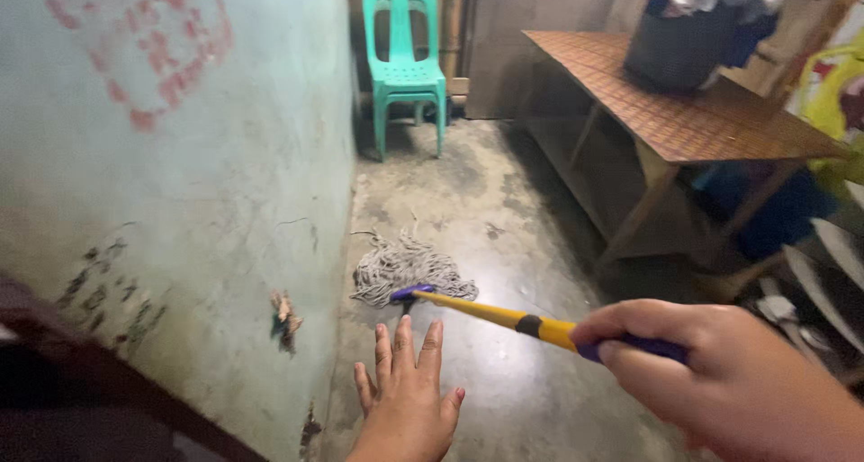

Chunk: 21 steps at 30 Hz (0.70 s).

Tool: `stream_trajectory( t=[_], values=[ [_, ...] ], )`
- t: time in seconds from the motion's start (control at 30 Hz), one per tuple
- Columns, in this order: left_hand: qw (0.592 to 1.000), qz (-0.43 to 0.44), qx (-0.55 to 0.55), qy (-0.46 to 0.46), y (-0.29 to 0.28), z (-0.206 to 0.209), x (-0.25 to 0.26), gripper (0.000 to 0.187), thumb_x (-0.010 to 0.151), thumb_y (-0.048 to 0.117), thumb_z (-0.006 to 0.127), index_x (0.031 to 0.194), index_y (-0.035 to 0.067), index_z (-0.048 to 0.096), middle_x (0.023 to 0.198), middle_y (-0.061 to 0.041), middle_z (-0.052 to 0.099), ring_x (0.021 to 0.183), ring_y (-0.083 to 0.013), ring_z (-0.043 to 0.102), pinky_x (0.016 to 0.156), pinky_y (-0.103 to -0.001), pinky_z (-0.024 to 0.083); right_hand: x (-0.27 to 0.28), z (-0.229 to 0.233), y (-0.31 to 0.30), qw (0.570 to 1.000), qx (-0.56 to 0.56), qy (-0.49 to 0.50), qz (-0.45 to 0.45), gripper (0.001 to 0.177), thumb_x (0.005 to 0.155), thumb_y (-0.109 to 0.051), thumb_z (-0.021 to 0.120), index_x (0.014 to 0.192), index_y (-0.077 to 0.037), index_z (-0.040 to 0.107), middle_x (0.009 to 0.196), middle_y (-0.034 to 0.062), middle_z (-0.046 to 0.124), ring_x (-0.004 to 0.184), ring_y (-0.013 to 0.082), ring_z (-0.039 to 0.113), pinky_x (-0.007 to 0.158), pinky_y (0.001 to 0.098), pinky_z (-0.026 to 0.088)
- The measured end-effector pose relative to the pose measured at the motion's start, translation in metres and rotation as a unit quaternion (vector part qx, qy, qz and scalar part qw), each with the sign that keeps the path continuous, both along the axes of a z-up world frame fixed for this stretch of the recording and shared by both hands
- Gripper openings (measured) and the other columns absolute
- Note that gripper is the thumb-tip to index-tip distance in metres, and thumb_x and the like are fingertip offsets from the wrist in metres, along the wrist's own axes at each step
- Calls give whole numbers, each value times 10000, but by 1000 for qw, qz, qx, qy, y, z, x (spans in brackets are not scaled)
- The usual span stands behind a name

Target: The person mops the concrete floor in a room, moving the mop head back and forth around furniture and along the wall.

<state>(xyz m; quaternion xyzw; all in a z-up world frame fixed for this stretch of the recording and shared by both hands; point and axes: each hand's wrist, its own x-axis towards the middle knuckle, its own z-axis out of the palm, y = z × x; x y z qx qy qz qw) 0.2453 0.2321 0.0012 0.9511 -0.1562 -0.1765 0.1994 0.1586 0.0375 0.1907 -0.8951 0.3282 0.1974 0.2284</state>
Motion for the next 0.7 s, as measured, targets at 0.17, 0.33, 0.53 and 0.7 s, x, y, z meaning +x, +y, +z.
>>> stream_trajectory(
  t=[0.17,0.33,0.53,0.7],
  values=[
    [999,33,-2,7,21,-3,-4,884,954,397,643,1630,280,86,1670,-119,-42,1545,-394,-145,1187,-693,-3,37,-65,9,994,6,-80,73,358,953,-274,655,1284,-251,792,758,150,778,594,207,691,583,345,563],
    [999,49,4,17,27,1,-10,870,956,395,649,1605,268,83,1675,-130,-34,1551,-402,-130,1189,-698,12,81,-180,0,970,19,-135,202,601,826,-333,753,1400,-293,578,993,99,774,809,267,749,742,418,581],
    [998,57,3,12,6,2,-9,889,945,392,667,1602,276,80,1676,-120,-13,1553,-406,-118,1195,-695,28,68,-173,-15,986,38,-22,160,587,896,-311,696,1448,-301,497,1017,113,766,832,282,758,759,428,592],
    [999,39,-2,4,-28,-1,-5,903,943,400,668,1605,279,65,1672,-132,-16,1548,-412,-113,1188,-701,27,42,-79,-40,974,-32,-41,219,464,906,-402,674,1346,-255,644,940,75,793,811,214,762,775,367,590]
  ],
)
